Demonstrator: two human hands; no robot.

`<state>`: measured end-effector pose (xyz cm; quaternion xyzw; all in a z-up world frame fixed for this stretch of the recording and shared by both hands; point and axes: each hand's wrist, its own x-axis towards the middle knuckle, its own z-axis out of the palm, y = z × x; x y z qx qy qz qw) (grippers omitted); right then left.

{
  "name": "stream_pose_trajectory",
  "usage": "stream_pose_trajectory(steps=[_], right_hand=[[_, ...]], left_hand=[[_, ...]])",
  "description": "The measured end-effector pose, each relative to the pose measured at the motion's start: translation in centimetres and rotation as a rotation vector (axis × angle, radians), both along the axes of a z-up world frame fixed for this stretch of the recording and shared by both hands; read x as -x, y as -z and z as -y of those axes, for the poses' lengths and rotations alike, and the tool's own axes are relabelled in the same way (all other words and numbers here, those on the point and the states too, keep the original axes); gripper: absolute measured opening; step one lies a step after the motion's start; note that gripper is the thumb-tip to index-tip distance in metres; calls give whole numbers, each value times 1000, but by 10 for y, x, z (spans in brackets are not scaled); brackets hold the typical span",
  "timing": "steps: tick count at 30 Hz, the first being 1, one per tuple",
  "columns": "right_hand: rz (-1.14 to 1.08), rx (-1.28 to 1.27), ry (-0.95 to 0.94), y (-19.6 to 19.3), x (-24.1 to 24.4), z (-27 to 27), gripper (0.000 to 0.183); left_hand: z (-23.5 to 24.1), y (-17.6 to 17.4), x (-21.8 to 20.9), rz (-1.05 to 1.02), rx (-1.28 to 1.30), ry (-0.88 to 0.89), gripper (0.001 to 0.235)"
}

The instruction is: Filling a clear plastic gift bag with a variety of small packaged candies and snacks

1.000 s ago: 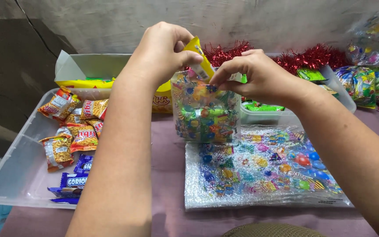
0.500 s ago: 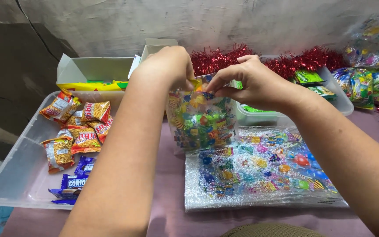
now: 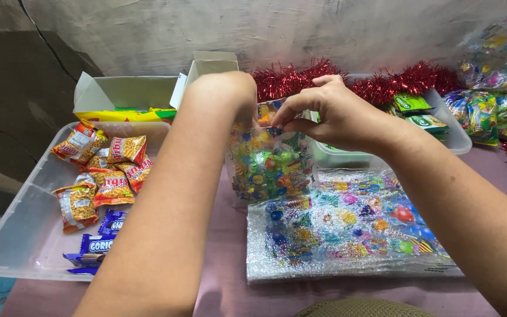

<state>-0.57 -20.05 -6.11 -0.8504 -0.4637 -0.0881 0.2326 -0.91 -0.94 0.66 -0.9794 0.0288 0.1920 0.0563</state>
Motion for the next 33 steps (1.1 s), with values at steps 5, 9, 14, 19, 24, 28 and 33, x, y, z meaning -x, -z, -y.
stream_pose_trajectory(steps=[5, 9, 14, 19, 24, 28, 33], right_hand=[[-11, 10, -8, 1, -1, -1, 21], [1, 7, -6, 3, -1, -2, 21], [0, 19, -14, 2, 1, -2, 20], [-47, 27, 3, -1, 2, -2, 22], [-77, 13, 0, -2, 1, -2, 26], [-71, 20, 28, -2, -2, -1, 21], [-162, 149, 284, -19, -1, 6, 17]], left_hand=[[3, 26, -19, -29, -28, -12, 34], [10, 41, -34, -103, -79, 5, 37], [11, 26, -14, -124, -76, 9, 34], [-15, 22, 2, 147, 299, -73, 52], [-43, 43, 30, 280, 680, -206, 70], [-54, 74, 37, 260, 891, -254, 71], [-72, 87, 39, 470, 796, -218, 78]])
